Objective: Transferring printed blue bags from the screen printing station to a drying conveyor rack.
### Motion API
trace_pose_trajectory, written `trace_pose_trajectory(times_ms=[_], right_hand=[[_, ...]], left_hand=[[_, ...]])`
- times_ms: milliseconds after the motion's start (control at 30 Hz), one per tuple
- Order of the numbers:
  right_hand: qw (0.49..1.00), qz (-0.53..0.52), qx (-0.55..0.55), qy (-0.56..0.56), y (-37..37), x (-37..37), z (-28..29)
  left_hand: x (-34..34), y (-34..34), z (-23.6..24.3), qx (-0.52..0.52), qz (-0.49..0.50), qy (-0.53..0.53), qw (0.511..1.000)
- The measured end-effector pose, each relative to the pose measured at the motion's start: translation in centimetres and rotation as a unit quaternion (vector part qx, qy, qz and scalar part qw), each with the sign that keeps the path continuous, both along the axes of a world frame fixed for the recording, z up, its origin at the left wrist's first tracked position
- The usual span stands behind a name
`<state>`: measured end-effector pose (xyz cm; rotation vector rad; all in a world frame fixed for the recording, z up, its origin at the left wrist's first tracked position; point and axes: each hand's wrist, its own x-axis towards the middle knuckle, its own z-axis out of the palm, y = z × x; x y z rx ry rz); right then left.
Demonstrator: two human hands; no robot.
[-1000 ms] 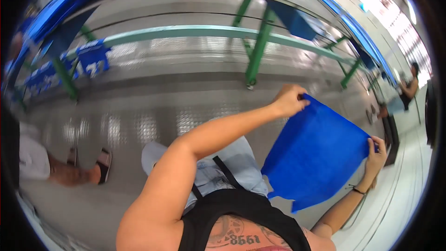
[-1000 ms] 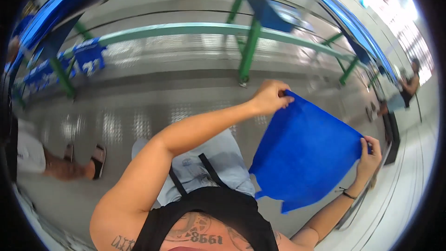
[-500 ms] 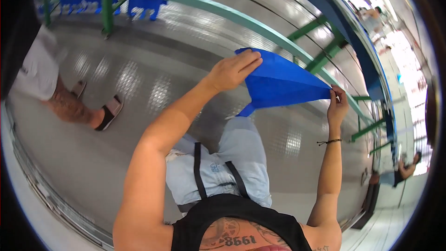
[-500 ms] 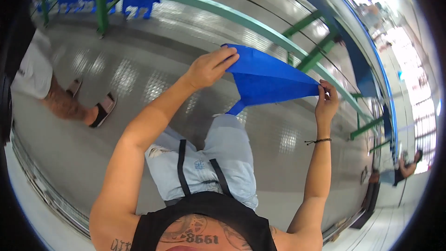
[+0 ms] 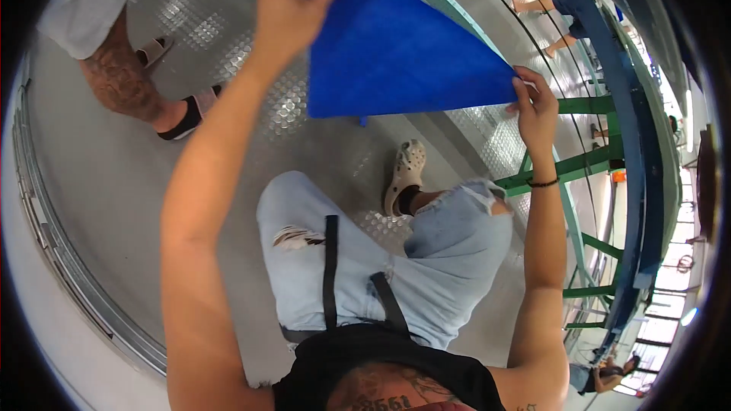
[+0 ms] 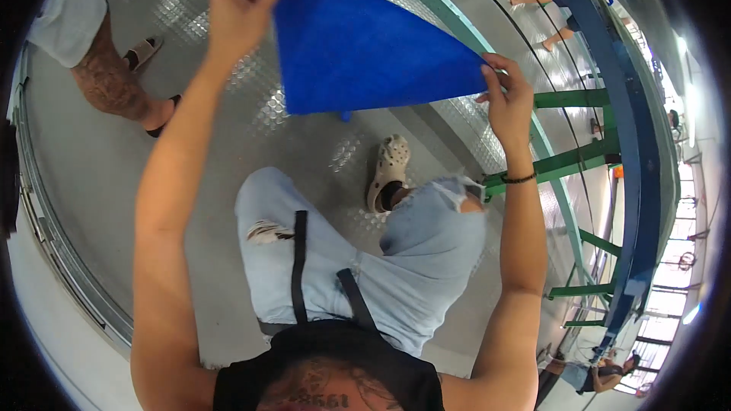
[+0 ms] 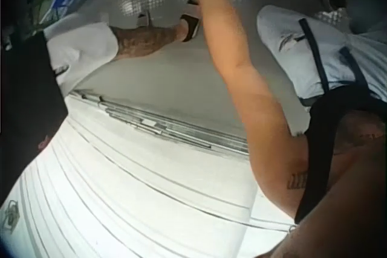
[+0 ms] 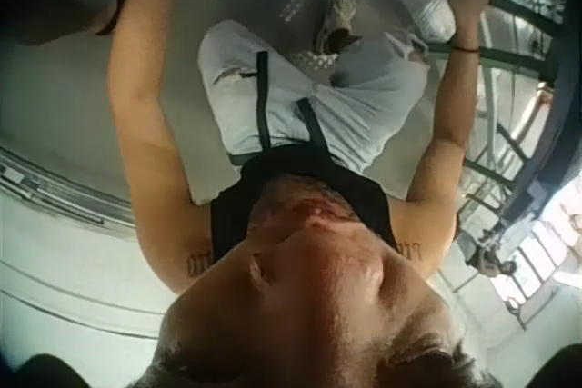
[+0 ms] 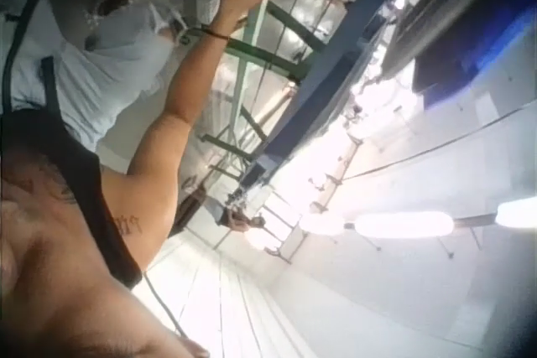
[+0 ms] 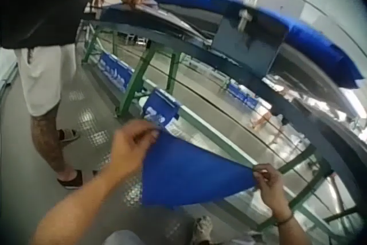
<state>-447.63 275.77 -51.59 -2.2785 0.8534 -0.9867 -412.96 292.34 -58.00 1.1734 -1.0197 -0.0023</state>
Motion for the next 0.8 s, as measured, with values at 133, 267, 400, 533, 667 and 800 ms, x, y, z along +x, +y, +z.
trace_pose_trajectory(times_ms=[133,267,400,533,667,800], right_hand=[[0.988,0.064,0.13,0.049,-4.0,2.6,-1.9],[0.939,0.115,0.318,-0.058,-9.1,3.5,-5.3],[0.901,0.156,0.399,-0.061,-12.4,5.7,-9.1],[0.924,0.095,0.37,0.018,-18.5,7.0,-13.2],[0.96,0.021,0.242,0.138,-28.4,6.6,-14.3],[0.983,0.047,0.046,0.171,-44.6,7.3,-11.2]], left_hand=[[2.7,-1.6,2.2,0.064,0.003,0.003,0.998],[2.6,-3.0,5.3,0.135,0.093,-0.085,0.983],[5.1,-7.9,1.6,0.148,0.11,-0.078,0.98],[8.3,-15.9,-5.2,0.264,0.06,0.017,0.963],[13.3,-28.9,-14.0,0.037,-0.291,-0.001,0.956],[15.5,-44.7,-12.5,0.229,0.042,-0.259,0.937]])
